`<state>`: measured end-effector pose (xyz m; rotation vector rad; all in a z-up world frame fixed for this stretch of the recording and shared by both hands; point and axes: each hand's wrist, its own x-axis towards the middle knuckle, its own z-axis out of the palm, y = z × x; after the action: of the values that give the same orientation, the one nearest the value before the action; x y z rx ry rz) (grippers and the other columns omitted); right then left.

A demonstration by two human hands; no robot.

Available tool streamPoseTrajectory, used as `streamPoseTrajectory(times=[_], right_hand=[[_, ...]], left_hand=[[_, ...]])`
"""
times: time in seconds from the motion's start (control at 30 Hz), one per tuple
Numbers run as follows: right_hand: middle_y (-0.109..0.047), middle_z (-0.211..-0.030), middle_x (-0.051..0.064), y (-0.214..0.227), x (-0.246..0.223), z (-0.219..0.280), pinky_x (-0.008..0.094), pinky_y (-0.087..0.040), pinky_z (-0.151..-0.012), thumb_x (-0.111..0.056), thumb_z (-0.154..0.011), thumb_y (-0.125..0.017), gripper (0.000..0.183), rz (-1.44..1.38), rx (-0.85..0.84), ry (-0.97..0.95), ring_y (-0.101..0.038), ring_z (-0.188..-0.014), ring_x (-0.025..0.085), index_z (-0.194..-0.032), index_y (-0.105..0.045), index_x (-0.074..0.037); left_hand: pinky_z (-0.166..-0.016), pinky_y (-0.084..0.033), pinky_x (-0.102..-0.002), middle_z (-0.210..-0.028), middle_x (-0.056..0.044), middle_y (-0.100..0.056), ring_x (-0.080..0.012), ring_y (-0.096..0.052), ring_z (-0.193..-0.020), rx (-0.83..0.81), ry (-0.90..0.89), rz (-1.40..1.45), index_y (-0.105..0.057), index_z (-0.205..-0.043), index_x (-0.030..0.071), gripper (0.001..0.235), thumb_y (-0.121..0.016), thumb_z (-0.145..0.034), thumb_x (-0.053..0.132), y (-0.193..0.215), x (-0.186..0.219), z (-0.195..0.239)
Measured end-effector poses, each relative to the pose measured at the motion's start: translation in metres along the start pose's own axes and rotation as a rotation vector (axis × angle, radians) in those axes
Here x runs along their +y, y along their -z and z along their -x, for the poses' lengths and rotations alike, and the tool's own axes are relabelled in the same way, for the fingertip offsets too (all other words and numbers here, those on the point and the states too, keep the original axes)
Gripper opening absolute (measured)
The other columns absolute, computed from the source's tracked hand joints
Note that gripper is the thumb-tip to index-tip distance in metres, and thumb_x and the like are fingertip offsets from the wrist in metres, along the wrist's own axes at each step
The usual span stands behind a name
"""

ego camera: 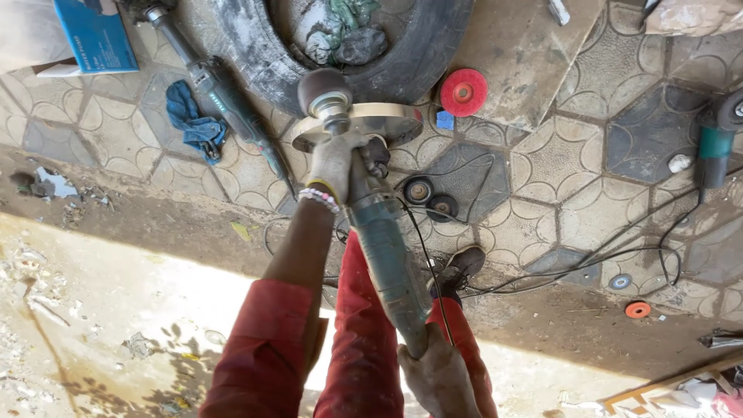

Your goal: Polishing the exterior of a metal bowl using a handheld angle grinder with a polishing pad.

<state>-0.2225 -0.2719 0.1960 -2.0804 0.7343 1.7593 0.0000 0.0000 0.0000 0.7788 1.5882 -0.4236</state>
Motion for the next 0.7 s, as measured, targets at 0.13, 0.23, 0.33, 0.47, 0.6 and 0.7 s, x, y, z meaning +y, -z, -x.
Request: streamPoseTrajectory(times=[0.13,0.23,0.33,0.47,0.6,0.7], right_hand=[[-0.095,-0.145,0.009,0.018,0.018,-0.007,0.042,-0.061,-0.117,-0.032,-0.096,-0.081,0.074,-0.574,0.035,-0.285,-0.087,-0.131,0.03,-0.169,-0.077,-0.027],[-0.098,-0.141,0.014,0.019,0.031,-0.019,0.054,-0.068,-0.115,-0.056,-0.088,-0.089,0.08,0.026,0.022,-0.225,-0.09,-0.135,0.046,-0.166,-0.077,-0.038],[-0.098,-0.142,0.018,0.009,0.037,-0.023,0.055,-0.069,-0.115,-0.051,-0.088,-0.091,0.087,-0.026,0.062,-0.25,-0.088,-0.135,0.049,-0.173,-0.073,-0.04],[-0.1,-0.144,0.004,0.008,0.022,-0.008,0.047,-0.066,-0.128,-0.056,-0.097,-0.087,0.069,0.062,-0.045,-0.234,-0.092,-0.141,0.037,-0.163,-0.077,-0.039],[-0.098,-0.13,0.016,-0.026,0.03,-0.023,0.061,-0.065,-0.115,-0.051,-0.089,-0.091,0.059,0.006,0.058,-0.046,-0.087,-0.132,0.049,-0.144,-0.08,-0.03],[-0.097,-0.127,0.019,-0.012,0.01,-0.019,0.061,-0.069,-0.106,-0.054,-0.101,-0.091,0.049,0.007,-0.08,0.014,-0.09,-0.122,0.051,-0.137,-0.075,-0.024]], left_hand=[[-0.067,-0.06,-0.041,-0.087,-0.01,-0.083,-0.0193,-0.073,-0.075,-0.028,-0.329,-0.275,-0.084,-0.087,0.012,0.011,-0.087,-0.087,0.022,-0.04,-0.039,-0.013],[-0.047,-0.058,-0.045,-0.07,-0.017,-0.073,-0.0264,-0.066,-0.055,-0.087,-0.158,-0.044,-0.074,-0.077,0.002,0.011,-0.083,-0.082,0.0,-0.072,-0.043,0.004],[-0.048,-0.06,-0.046,-0.074,-0.02,-0.074,-0.0306,-0.067,-0.055,-0.132,-0.022,-0.055,-0.075,-0.087,-0.003,0.008,-0.08,-0.093,0.0,-0.071,-0.039,0.01],[-0.049,-0.06,-0.045,-0.081,-0.015,-0.072,-0.0268,-0.065,-0.057,-0.135,-0.113,-0.005,-0.067,-0.106,0.004,0.021,-0.084,-0.094,0.0,-0.042,-0.025,0.027],[-0.059,-0.064,-0.039,-0.086,-0.014,-0.08,-0.024,-0.07,-0.061,0.0,-0.057,-0.12,-0.078,-0.12,0.0,0.025,-0.083,-0.095,0.003,-0.004,0.008,0.04],[-0.053,-0.066,-0.046,-0.084,-0.013,-0.078,-0.03,-0.073,-0.06,0.132,0.006,-0.063,-0.072,-0.118,0.004,0.018,-0.084,-0.104,0.007,0.017,0.015,0.023]])
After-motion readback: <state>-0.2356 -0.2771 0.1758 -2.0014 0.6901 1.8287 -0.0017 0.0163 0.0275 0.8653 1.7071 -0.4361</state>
